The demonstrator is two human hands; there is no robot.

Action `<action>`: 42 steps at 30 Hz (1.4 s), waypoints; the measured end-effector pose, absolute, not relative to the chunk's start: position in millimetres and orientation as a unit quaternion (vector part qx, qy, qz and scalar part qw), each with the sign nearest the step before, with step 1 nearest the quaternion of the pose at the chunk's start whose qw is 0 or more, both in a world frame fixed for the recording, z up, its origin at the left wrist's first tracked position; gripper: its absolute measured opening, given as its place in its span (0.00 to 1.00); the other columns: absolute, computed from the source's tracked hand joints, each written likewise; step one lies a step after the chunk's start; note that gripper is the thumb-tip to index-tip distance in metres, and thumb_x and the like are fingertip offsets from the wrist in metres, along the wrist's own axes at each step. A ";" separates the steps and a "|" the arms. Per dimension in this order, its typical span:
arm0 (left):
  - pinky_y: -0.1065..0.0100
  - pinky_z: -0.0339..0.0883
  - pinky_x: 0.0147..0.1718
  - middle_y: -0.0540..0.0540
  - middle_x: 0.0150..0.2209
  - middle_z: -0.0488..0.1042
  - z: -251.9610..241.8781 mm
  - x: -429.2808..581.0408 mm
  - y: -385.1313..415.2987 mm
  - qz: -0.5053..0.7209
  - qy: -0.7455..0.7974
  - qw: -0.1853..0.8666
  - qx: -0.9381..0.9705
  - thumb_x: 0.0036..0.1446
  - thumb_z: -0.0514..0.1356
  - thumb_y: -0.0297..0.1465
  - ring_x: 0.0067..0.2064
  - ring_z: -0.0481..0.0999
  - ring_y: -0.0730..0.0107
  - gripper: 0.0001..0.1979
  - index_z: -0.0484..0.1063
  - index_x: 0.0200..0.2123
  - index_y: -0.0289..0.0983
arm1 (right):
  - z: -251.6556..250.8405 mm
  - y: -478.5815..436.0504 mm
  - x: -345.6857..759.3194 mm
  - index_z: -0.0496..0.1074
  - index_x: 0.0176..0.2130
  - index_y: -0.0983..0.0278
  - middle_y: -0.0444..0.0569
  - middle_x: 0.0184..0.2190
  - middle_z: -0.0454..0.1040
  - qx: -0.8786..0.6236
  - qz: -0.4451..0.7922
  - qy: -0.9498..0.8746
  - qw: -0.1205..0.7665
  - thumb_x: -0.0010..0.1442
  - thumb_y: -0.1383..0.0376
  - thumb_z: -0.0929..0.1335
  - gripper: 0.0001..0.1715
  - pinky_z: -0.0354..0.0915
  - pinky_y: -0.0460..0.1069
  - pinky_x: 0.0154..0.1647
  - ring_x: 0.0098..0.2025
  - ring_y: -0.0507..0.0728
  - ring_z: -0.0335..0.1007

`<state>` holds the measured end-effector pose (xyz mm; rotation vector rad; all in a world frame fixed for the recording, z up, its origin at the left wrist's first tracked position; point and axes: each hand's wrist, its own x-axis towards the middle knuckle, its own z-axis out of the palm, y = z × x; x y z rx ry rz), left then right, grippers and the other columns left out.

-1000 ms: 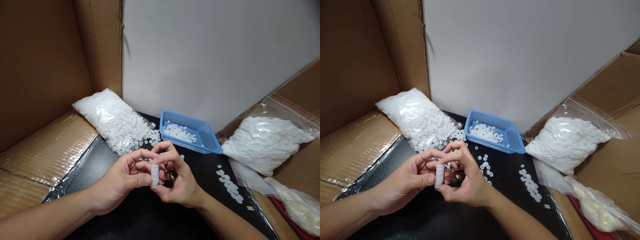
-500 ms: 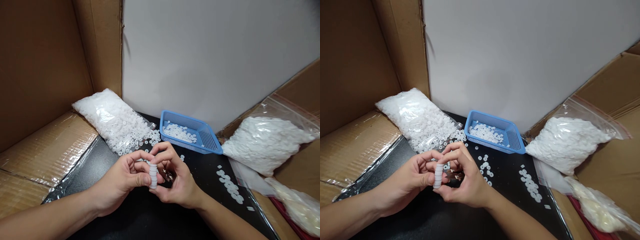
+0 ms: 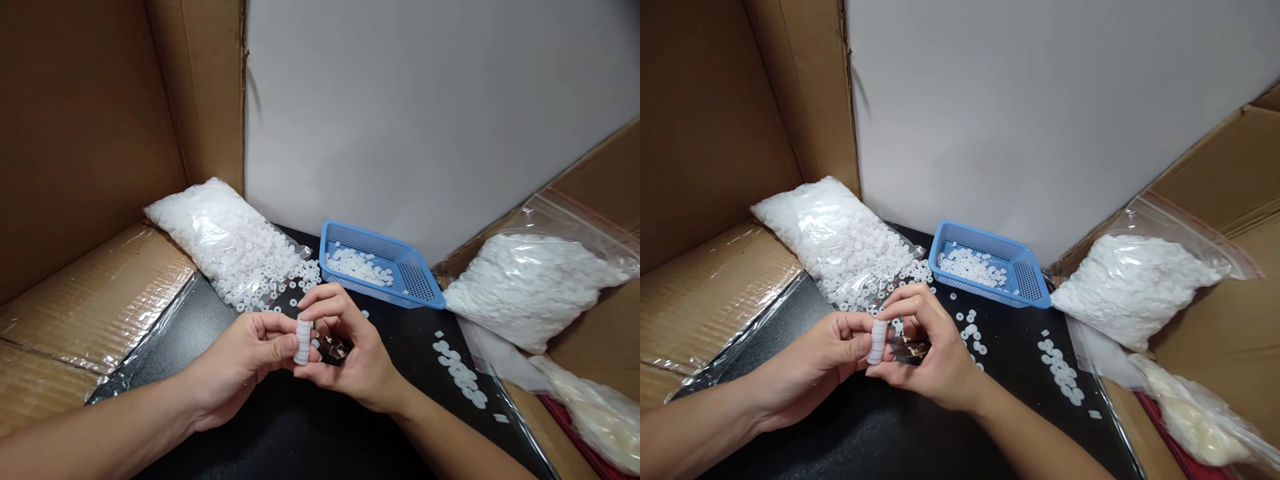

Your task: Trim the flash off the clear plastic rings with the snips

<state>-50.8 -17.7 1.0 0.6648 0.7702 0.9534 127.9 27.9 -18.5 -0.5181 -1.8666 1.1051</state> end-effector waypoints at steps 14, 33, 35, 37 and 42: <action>0.75 0.65 0.31 0.46 0.27 0.79 0.9 -50.6 -15.5 0.402 0.364 0.798 0.264 0.46 0.76 0.34 0.28 0.73 0.76 0.12 0.83 0.28 0.31 | -14.5 32.3 133.1 0.78 0.39 0.58 0.46 0.34 0.81 -0.199 0.556 -0.672 0.448 0.58 0.62 0.77 0.08 0.75 0.48 0.33 0.35 0.54 0.79; 0.77 0.69 0.35 0.45 0.32 0.83 -0.8 -51.6 -14.8 0.403 0.343 0.810 0.253 0.47 0.77 0.30 0.31 0.76 0.78 0.10 0.83 0.33 0.34 | -68.4 42.7 247.3 0.71 0.32 0.60 0.46 0.30 0.77 -0.522 0.163 -0.782 0.299 0.59 0.64 0.68 0.03 0.66 0.51 0.30 0.29 0.57 0.73; 0.78 0.67 0.32 0.46 0.30 0.82 -1.0 -50.8 -14.4 0.407 0.345 0.806 0.256 0.47 0.77 0.31 0.30 0.75 0.78 0.10 0.82 0.31 0.34 | -64.2 43.4 244.3 0.71 0.31 0.60 0.47 0.31 0.76 -0.514 0.157 -0.784 0.310 0.62 0.60 0.68 0.08 0.66 0.51 0.30 0.30 0.57 0.73; 0.78 0.66 0.30 0.47 0.28 0.81 -0.9 -50.2 -14.2 0.412 0.341 0.804 0.260 0.46 0.77 0.32 0.28 0.73 0.80 0.11 0.81 0.29 0.33 | -55.0 41.7 237.3 0.71 0.32 0.60 0.49 0.33 0.75 -0.503 0.148 -0.786 0.328 0.66 0.57 0.67 0.12 0.68 0.51 0.31 0.33 0.58 0.73; 0.79 0.62 0.28 0.51 0.24 0.76 -1.8 -49.3 -14.9 0.424 0.332 0.798 0.271 0.44 0.78 0.35 0.26 0.70 0.81 0.14 0.80 0.27 0.33 | -19.6 19.1 192.7 0.73 0.47 0.58 0.50 0.43 0.74 -0.386 0.182 -0.814 0.395 0.63 0.54 0.73 0.15 0.72 0.48 0.32 0.40 0.57 0.74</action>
